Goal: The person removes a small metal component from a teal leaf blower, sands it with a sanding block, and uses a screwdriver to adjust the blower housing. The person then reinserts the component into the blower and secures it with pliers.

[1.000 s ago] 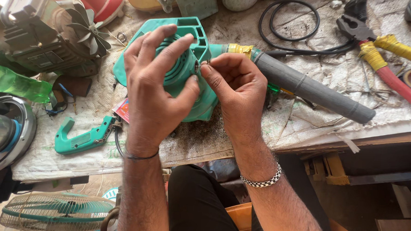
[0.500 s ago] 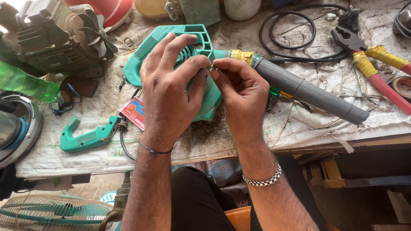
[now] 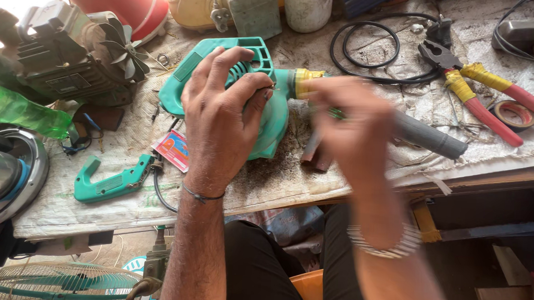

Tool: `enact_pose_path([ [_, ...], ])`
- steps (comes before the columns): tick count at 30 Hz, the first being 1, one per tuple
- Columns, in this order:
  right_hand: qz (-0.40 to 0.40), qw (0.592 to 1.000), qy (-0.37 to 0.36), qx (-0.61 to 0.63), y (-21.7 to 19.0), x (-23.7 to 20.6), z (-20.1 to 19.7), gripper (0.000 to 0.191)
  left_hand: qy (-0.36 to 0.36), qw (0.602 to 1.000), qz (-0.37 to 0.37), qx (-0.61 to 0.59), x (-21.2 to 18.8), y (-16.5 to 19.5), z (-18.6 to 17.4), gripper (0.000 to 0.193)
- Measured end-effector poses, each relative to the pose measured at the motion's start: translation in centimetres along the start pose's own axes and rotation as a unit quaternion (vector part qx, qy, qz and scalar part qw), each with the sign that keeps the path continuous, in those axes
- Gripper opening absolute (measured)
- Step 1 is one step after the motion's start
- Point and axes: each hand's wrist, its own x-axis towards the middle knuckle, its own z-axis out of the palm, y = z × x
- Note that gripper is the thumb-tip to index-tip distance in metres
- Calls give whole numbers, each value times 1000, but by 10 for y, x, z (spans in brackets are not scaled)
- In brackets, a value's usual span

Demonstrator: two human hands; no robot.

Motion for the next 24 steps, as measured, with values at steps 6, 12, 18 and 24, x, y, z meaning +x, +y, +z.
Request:
enact_pose_path([
  [6, 146, 900, -144, -385, 107, 4, -129, 28, 19, 1000, 3, 15, -5, -6, -9, 7],
  [12, 104, 747, -344, -559, 175, -11, -153, 59, 21, 998, 15, 56, 1, -1, -12, 7],
  [18, 163, 738, -333, -563, 159, 0, -153, 41, -4, 998, 53, 37, 9, 1, -16, 10],
  [24, 184, 952, -203, -135, 99, 15, -150, 31, 11, 996, 72, -51, 11, -6, -21, 13],
])
